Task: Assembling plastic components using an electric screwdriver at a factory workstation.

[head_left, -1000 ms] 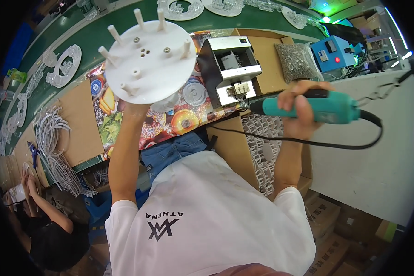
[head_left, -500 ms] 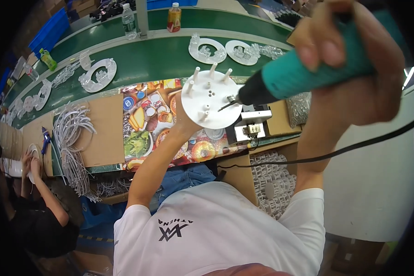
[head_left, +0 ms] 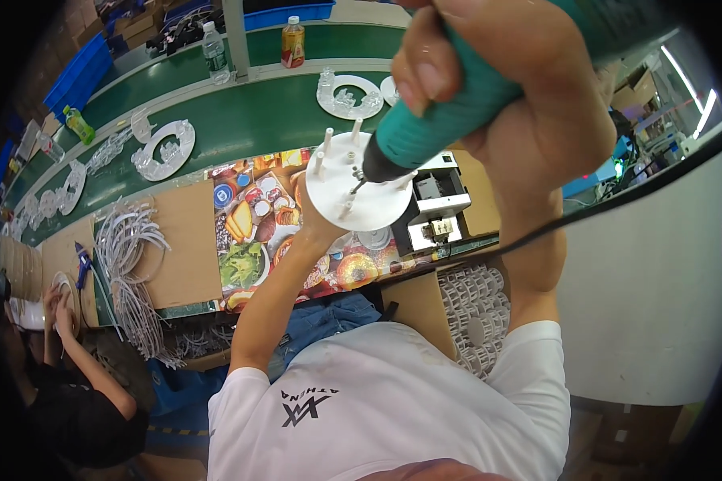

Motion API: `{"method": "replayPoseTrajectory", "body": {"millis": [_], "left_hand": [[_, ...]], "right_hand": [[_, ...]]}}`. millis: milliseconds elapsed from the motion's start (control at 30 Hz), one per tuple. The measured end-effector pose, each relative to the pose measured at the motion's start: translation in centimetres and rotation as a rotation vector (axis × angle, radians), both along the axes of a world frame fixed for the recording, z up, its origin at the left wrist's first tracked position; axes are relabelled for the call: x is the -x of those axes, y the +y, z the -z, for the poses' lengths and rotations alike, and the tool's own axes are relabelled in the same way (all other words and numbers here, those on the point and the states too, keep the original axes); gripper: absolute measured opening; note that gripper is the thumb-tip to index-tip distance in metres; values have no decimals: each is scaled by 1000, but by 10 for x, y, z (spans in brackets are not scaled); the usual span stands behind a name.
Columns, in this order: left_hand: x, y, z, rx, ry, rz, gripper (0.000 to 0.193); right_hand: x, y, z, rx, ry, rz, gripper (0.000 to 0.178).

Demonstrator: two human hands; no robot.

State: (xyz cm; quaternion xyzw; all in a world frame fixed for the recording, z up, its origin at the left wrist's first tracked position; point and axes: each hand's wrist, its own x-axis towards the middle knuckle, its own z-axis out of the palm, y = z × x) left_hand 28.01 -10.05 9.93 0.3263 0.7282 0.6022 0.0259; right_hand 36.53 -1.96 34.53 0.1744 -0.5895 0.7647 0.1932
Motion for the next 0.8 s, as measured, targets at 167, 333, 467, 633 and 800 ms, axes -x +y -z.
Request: {"method": "replayPoseTrajectory", "body": {"millis": [167, 333, 467, 633, 800], "left_hand": [[16, 12, 49, -630, -83, 320, 65], [42, -5, 182, -1594, -995, 590, 63], [13, 6, 73, -1114, -917, 388, 67], [14, 7, 72, -1359, -1017, 737, 72], [9, 18, 58, -1170, -849, 500, 76]], "right_hand": [[0, 4, 0, 14, 48, 25, 47], [-1, 4, 2, 21, 90, 30, 47], [15, 8, 6, 36, 106, 66, 48], [6, 14, 6, 15, 129, 45, 48], [14, 11, 10, -1, 160, 31, 48]]}}
